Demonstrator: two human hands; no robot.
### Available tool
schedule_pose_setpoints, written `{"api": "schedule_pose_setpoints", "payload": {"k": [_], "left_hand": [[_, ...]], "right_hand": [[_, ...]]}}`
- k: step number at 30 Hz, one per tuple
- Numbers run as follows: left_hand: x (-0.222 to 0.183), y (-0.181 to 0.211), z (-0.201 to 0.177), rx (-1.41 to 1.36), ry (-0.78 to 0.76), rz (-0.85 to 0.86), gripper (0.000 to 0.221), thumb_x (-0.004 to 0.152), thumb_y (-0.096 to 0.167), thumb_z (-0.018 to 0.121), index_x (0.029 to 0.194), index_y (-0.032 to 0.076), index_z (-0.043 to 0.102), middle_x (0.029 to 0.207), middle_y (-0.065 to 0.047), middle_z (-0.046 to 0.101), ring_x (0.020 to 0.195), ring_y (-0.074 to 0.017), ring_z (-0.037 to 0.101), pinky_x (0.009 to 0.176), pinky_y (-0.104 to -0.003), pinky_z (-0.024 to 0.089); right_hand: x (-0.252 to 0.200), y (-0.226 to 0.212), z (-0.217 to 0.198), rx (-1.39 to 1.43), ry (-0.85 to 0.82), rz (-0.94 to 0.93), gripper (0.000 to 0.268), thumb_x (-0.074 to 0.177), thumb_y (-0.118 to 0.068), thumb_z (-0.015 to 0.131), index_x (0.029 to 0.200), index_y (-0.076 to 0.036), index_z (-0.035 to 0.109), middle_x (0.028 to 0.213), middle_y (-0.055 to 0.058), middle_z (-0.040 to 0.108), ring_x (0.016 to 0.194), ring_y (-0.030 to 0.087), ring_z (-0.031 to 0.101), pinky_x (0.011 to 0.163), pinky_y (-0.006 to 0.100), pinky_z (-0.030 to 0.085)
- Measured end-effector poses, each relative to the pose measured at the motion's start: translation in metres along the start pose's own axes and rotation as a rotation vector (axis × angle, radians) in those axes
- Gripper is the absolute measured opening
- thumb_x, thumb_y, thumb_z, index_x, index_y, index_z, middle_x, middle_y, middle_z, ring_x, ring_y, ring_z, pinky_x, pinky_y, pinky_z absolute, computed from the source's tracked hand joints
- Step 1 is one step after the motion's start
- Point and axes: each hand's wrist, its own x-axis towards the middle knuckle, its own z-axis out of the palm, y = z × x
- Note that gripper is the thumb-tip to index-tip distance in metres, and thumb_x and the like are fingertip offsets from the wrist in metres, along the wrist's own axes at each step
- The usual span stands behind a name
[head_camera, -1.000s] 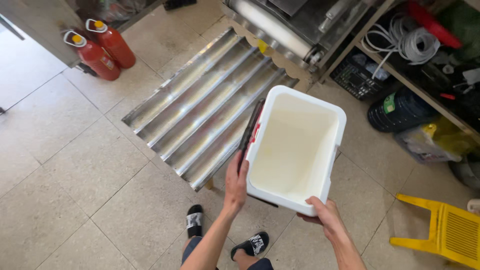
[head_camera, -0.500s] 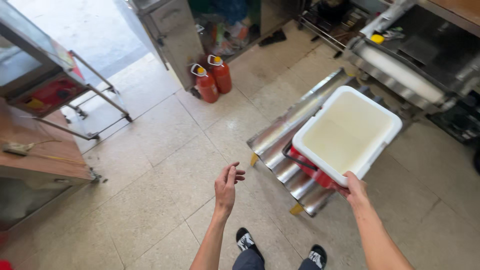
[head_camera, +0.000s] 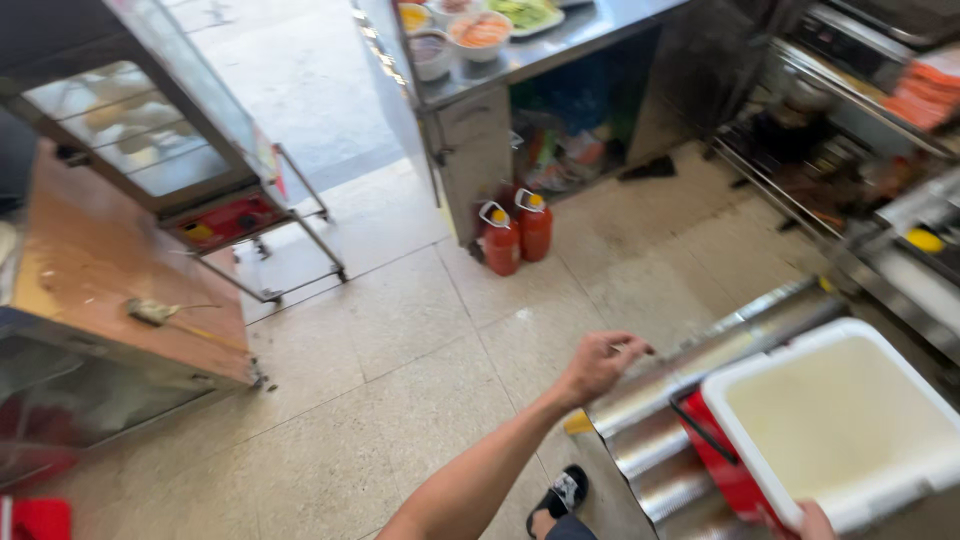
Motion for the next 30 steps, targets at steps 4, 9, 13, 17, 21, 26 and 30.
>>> {"api": "schedule_pose_setpoints", "payload": {"k": [4,9,13,17,21,26,30], "left_hand": [[0.055,0.0,-0.03,0.034,-0.082,-0.125,0.029,0.104,0.027,0.061,0.116,0.004,0.076,0.089,-0.004,0.071,0.072,-0.009,0.056,0.063,-0.029,0.048],[0.119,-0.021,-0.084,0.033,-0.079,-0.272,0.029,0.104,0.029,0.06,0.119,0.007,0.073,0.069,-0.001,0.061,0.06,-0.0076,0.051,0.054,-0.028,0.043],[0.173,-0.065,-0.094,-0.095,-0.192,-0.327,0.028,0.103,0.028,0.06,0.117,0.008,0.074,0.066,0.004,0.059,0.056,-0.0042,0.053,0.049,-0.025,0.046],[0.225,-0.093,-0.077,-0.137,-0.404,-0.358,0.029,0.102,0.024,0.06,0.117,0.002,0.073,0.061,-0.001,0.058,0.052,-0.0067,0.052,0.047,-0.026,0.044],[0.271,-0.092,-0.091,-0.163,-0.645,-0.388,0.031,0.102,0.023,0.06,0.118,0.0,0.072,0.062,-0.001,0.06,0.053,-0.0074,0.054,0.049,-0.025,0.046],[0.32,-0.102,-0.115,-0.144,-0.785,-0.398,0.032,0.102,0.024,0.06,0.121,0.001,0.07,0.065,-0.002,0.062,0.056,-0.008,0.058,0.052,-0.025,0.048],[0.355,-0.114,-0.126,-0.14,-0.823,-0.392,0.033,0.102,0.025,0.06,0.122,0.0,0.07,0.067,-0.003,0.063,0.057,-0.0081,0.058,0.052,-0.025,0.048]], "right_hand": [[0.026,-0.036,0.121,-0.024,0.009,0.063,0.049,0.098,-0.043,0.055,0.122,-0.001,0.058,0.104,0.018,0.067,0.082,0.029,0.068,0.071,0.04,0.057],[0.038,-0.026,0.119,0.051,0.087,0.123,0.06,0.098,-0.059,0.056,0.129,-0.008,0.059,0.108,0.014,0.067,0.088,0.027,0.065,0.077,0.042,0.056],[-0.01,0.021,0.035,0.175,0.181,0.123,0.069,0.099,-0.072,0.056,0.135,-0.014,0.06,0.111,0.011,0.066,0.093,0.026,0.064,0.082,0.043,0.055],[0.0,0.022,0.073,0.483,0.36,0.149,0.074,0.091,-0.071,0.065,0.127,-0.007,0.059,0.111,0.012,0.064,0.102,0.026,0.065,0.089,0.042,0.058],[-0.004,0.026,0.138,0.715,0.462,0.112,0.077,0.089,-0.064,0.068,0.131,-0.002,0.051,0.115,0.02,0.066,0.103,0.029,0.069,0.095,0.042,0.057],[0.022,0.016,0.191,0.826,0.501,0.029,0.069,0.093,-0.048,0.069,0.143,-0.007,0.044,0.138,0.02,0.055,0.113,0.036,0.066,0.094,0.047,0.059],[0.023,0.005,0.207,0.854,0.656,0.118,0.065,0.097,-0.046,0.064,0.146,-0.012,0.04,0.139,0.018,0.044,0.119,0.041,0.06,0.098,0.048,0.059]]}}
